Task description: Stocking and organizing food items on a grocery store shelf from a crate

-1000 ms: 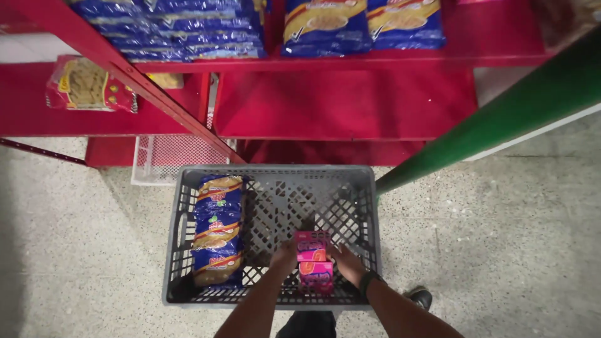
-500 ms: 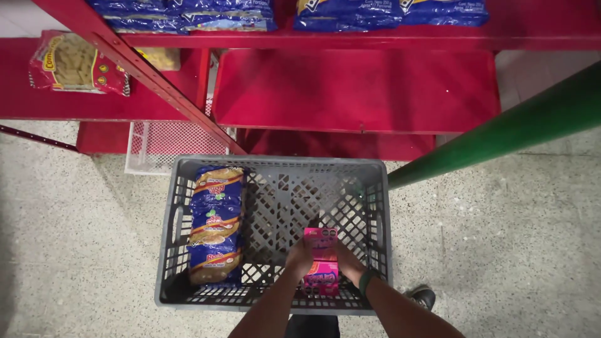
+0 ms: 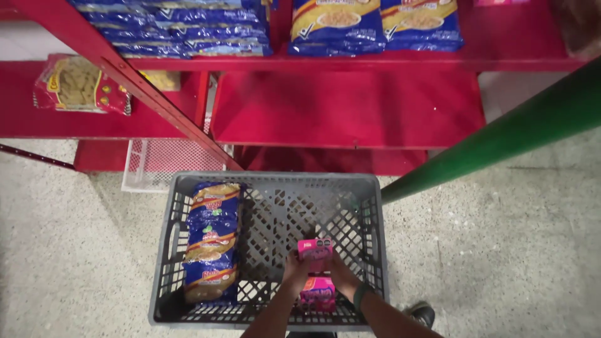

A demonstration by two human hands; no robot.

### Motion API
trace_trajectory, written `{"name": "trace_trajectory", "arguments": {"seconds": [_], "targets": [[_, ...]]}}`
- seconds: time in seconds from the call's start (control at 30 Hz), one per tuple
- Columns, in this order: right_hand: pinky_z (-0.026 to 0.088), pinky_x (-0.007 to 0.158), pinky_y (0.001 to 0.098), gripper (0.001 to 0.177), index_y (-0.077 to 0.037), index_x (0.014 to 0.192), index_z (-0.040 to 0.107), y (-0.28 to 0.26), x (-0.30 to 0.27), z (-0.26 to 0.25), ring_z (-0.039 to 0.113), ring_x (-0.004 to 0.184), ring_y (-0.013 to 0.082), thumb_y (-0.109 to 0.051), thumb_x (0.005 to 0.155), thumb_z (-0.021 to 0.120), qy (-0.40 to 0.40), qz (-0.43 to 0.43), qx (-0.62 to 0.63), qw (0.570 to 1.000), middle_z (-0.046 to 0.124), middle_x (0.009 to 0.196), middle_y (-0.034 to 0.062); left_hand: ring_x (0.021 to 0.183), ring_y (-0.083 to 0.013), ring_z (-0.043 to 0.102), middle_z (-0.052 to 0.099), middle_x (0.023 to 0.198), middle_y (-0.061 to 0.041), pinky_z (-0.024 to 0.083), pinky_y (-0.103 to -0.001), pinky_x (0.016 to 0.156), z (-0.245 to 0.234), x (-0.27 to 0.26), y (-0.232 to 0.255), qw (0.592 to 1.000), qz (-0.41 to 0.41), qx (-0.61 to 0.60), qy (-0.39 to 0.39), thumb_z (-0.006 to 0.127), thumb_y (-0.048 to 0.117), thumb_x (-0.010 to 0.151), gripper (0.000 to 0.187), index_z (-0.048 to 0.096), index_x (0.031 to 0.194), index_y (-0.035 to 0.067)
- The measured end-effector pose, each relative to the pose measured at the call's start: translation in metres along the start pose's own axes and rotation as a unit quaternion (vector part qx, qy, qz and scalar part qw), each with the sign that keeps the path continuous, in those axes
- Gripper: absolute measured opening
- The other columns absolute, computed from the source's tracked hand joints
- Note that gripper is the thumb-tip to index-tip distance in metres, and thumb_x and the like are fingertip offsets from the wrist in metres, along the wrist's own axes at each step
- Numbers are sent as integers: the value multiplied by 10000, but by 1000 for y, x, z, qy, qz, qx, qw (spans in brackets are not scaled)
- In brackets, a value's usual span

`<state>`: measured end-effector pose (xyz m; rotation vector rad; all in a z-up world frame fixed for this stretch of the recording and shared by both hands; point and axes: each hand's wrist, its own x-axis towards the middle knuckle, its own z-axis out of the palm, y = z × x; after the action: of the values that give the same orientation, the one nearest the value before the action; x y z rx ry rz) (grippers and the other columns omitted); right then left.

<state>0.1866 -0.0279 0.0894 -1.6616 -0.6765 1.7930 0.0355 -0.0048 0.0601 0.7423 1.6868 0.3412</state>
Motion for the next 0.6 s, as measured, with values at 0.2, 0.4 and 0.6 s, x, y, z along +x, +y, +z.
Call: {"name": "trace_trajectory", "arguments": {"seconds": [0.2, 0.4, 0.6], "targets": [[491, 978, 332, 383, -147, 1317, 621, 30, 24, -11, 661, 1082, 163, -298, 1019, 432, 7, -104, -35, 994, 751, 1171, 53, 837, -231, 733, 739, 1050, -109, 593, -364, 618, -10, -18, 23, 997, 10, -74, -36, 662, 162, 933, 486, 490, 1388, 173], [473, 795, 340, 274, -176, 1137, 595, -27, -18, -8, 596, 833, 174, -339, 1052, 392, 0, -17, -80, 997, 637, 894, 21, 970, -230, 748, 757, 1142, -124, 635, -367, 788, -10, -7, 6, 972, 128, -184, -67, 714, 150, 851, 577, 542, 1402, 132], [504, 824, 316, 379, -139, 1157, 670, -13, -7, -19, 695, 906, 156, -408, 1024, 438, 29, -139, -66, 988, 772, 978, 49, 956, -287, 723, 726, 1166, -203, 653, -478, 812, -8, -15, 16, 912, 165, -344, -150, 759, 47, 853, 832, 322, 1557, 123]]}}
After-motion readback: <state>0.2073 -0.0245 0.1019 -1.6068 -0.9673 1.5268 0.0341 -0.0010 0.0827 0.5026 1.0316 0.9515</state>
